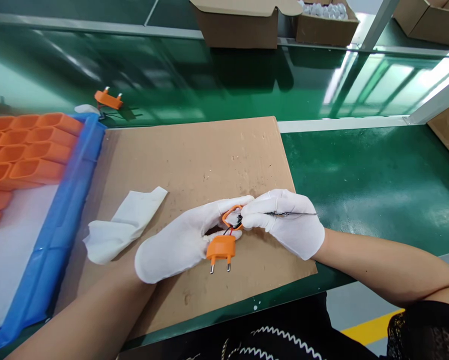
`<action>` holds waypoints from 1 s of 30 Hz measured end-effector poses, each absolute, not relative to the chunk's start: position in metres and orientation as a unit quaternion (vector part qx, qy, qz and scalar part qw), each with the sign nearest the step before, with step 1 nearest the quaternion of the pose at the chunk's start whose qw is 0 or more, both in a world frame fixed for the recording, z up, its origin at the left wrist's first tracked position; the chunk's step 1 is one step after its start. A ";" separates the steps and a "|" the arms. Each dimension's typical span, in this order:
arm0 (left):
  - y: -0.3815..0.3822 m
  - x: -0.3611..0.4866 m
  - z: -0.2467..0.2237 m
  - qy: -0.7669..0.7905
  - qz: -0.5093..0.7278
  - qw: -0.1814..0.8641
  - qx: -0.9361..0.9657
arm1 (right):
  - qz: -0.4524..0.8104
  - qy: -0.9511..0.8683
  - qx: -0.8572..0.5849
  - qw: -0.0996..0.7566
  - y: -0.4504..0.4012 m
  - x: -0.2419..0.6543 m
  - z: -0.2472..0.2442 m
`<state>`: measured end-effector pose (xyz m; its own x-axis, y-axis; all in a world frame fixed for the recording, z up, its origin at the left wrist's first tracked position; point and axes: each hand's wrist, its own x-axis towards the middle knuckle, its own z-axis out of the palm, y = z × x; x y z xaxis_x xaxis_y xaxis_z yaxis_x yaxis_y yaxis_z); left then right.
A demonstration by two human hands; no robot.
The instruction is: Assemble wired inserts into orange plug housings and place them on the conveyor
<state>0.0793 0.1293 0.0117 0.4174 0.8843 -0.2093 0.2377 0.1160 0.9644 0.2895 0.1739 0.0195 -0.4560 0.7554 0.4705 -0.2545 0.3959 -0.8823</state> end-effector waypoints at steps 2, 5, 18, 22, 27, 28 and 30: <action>0.129 0.079 0.012 0.459 0.279 0.584 0.609 | 0.538 -0.676 -0.158 0.478 0.174 0.288 0.019; 0.129 0.079 0.012 0.455 0.282 0.581 0.613 | 0.555 -0.676 -0.123 0.469 0.176 0.288 0.020; 0.130 0.082 0.014 0.450 0.284 0.557 0.638 | 0.557 -0.690 -0.150 0.437 0.173 0.289 0.023; 0.129 0.082 0.014 0.459 0.286 0.563 0.625 | 0.539 -0.708 -0.164 0.427 0.172 0.291 0.023; 0.129 0.081 0.014 0.468 0.283 0.567 0.616 | 0.556 -0.692 -0.154 0.433 0.171 0.290 0.024; 0.130 0.081 0.014 0.469 0.282 0.566 0.616 | 0.557 -0.692 -0.154 0.432 0.171 0.290 0.024; 0.130 0.081 0.014 0.472 0.286 0.562 0.616 | 0.547 -0.696 -0.155 0.438 0.171 0.289 0.024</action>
